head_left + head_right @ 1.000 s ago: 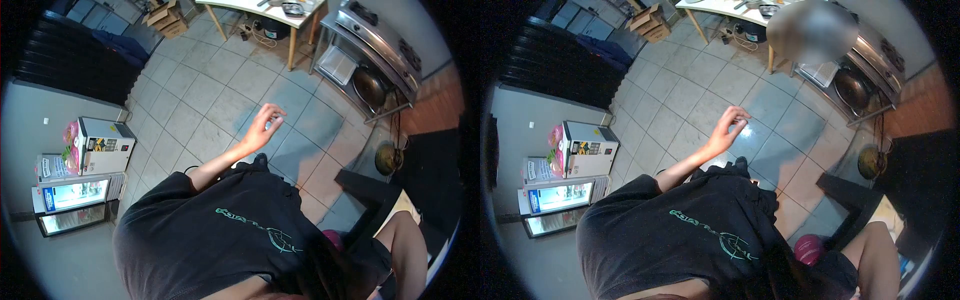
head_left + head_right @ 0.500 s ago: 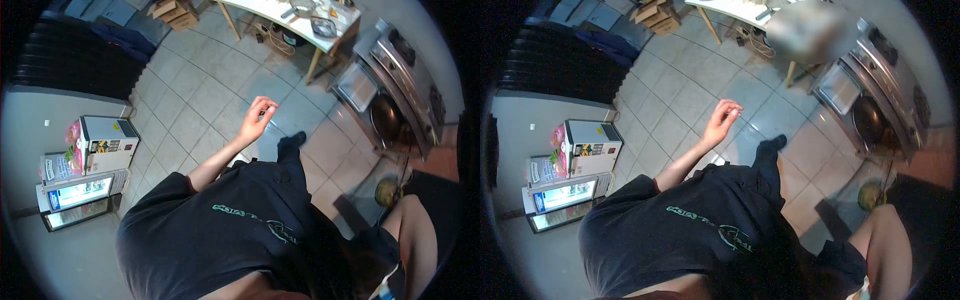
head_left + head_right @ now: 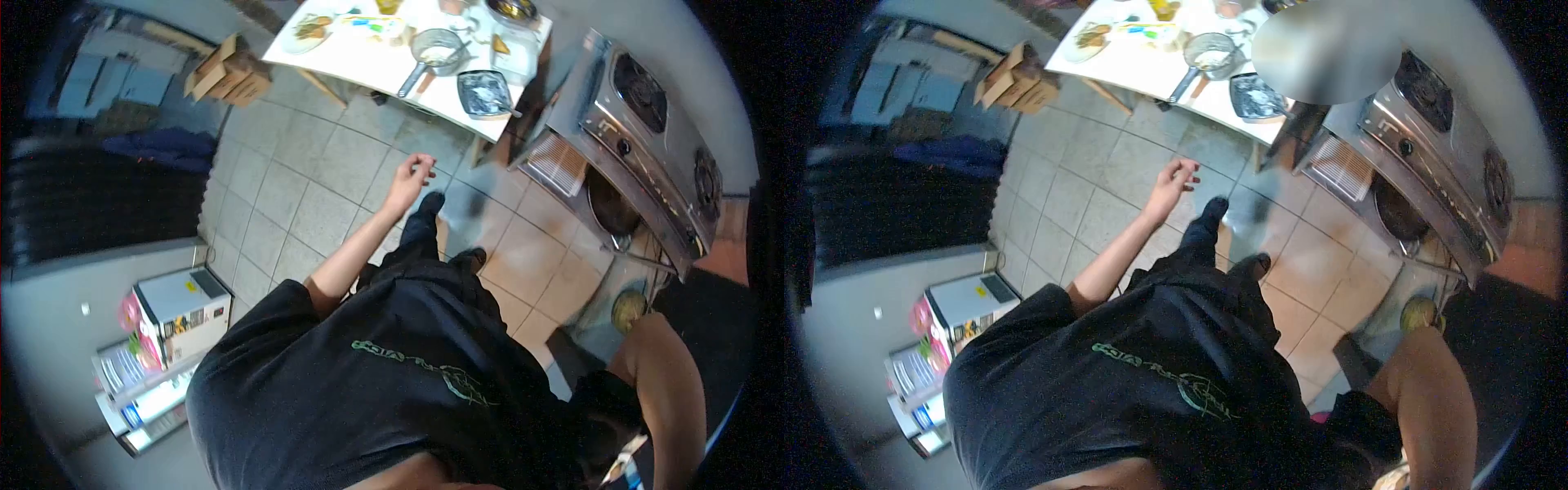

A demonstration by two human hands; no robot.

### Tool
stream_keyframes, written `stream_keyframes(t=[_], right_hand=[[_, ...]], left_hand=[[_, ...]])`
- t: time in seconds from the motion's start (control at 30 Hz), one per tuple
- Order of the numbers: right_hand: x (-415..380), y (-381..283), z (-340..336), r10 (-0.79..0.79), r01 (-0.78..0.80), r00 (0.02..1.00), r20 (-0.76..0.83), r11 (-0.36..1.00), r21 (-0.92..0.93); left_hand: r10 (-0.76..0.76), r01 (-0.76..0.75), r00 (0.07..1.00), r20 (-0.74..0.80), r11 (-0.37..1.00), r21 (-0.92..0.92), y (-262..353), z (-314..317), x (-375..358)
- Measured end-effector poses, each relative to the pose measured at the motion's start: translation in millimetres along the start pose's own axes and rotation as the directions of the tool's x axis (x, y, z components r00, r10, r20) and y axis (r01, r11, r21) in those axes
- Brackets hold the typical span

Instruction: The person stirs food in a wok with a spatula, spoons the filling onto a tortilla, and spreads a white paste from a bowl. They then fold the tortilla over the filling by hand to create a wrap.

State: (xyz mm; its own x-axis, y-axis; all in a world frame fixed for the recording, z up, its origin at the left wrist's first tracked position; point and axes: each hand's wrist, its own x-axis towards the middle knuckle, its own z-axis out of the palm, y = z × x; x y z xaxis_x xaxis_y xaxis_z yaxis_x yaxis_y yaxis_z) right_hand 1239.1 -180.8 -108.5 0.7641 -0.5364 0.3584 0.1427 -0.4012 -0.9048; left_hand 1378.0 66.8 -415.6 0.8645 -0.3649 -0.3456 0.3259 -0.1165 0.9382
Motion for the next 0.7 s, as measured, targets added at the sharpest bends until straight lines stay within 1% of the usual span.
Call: stream_keyframes(t=[0.03,0.07,0.1,0.17,0.2,0.23,0.27,0.3,0.33,0.37,0.4,0.43,0.47,0.5,0.53,0.57,0.6,0.63,0.67,0.7], right_hand=[[6.9,9.6,-0.1,0.017,-0.017,1.0,-0.016,0.999,-0.035],[25.4,17.1,9.7,0.02,-0.022,0.999,-0.042,0.998,-0.061],[41.5,25.3,21.0,0.01,-0.016,0.997,-0.072,0.997,-0.081],[75.3,37.8,47.1,0.013,-0.027,0.993,-0.116,0.992,-0.12],[95.4,67.1,61.8,0.01,-0.027,0.992,-0.126,0.99,-0.137],[112.6,39.2,72.6,0.005,-0.026,0.991,-0.134,0.988,-0.154],[131.6,125.7,78.3,-0.027,0.1,0.987,0.156,0.871,-0.481],[116.8,230.7,86.5,0.352,-0.268,0.912,0.213,0.9,-0.343],[109.1,293.1,108.6,0.461,-0.365,0.863,0.207,0.852,-0.376],[104.6,335.3,127.2,0.372,-0.273,0.902,0.218,0.884,-0.38],[111.8,356.0,139.3,0.508,-0.351,0.825,0.246,0.803,-0.481],[116.7,374.9,150.3,0.638,-0.415,0.725,0.259,0.705,-0.574],[115.8,403.4,158.1,0.646,-0.425,0.721,0.252,0.698,-0.576],[112.7,434.0,161.7,0.685,-0.423,0.677,0.27,0.662,-0.619],[109.5,454.7,165.4,0.721,-0.414,0.631,0.287,0.625,-0.662],[106.7,466.1,170.0,0.726,-0.416,0.627,0.284,0.62,-0.665],[103.0,473.3,174.1,0.782,-0.574,0.575,0.242,0.596,-0.562],[106.1,462.5,180.9,0.833,-0.712,0.513,0.208,0.548,-0.438],[105.0,448.7,182.8,0.873,-0.79,0.464,0.152,0.486,-0.374],[109.5,428.6,183.6,0.876,-0.796,0.46,0.144,0.478,-0.371]], left_hand=[[-0.102,0.103,0.994,0.033,0.994,-0.036,-11.6,5.1,20.2],[-0.131,0.136,0.988,0.079,0.989,-0.063,-16.0,4.8,50.4],[-0.129,0.136,0.985,0.117,0.989,-0.057,-19.1,6.3,85.5],[-0.245,0.252,0.957,0.153,0.967,-0.034,-29.4,9.0,140.3],[-0.253,0.263,0.951,0.176,0.964,-0.033,-31.3,8.3,164.7],[-0.281,0.3,0.934,0.221,0.952,-0.055,-33.1,9.5,182.9],[-0.299,0.329,0.916,0.268,0.941,-0.077,-34.1,13.5,206.9],[-0.303,0.337,0.907,0.293,0.938,-0.074,-36.1,16.6,223.4],[-0.302,0.33,0.913,0.274,0.942,-0.062,-39.8,19.7,235.8],[-0.295,0.318,0.922,0.25,0.946,-0.056,-45.3,24.0,250.8],[-0.267,0.298,0.91,0.317,0.953,-0.05,-62.0,26.4,266.4],[-0.278,0.313,0.905,0.321,0.948,-0.062,-73.6,30.9,277.1],[-0.305,0.343,0.903,0.303,0.936,-0.079,-68.9,36.8,278.3],[-0.332,0.371,0.899,0.284,0.924,-0.095,-63.5,41.5,279.1],[-0.322,0.375,0.887,0.331,0.921,-0.107,-73.6,41.5,285.0],[-0.327,0.381,0.884,0.334,0.918,-0.108,-72.6,43.8,285.5],[-0.303,0.372,0.899,0.318,0.91,-0.185,-69.8,45.4,281.6],[-0.279,0.359,0.912,0.299,0.897,-0.259,-76.4,47.1,283.2],[-0.201,0.298,0.916,0.346,0.919,-0.257,-84.7,44.3,286.9],[-0.206,0.305,0.912,0.354,0.919,-0.251,-78.9,42.8,286.8]])
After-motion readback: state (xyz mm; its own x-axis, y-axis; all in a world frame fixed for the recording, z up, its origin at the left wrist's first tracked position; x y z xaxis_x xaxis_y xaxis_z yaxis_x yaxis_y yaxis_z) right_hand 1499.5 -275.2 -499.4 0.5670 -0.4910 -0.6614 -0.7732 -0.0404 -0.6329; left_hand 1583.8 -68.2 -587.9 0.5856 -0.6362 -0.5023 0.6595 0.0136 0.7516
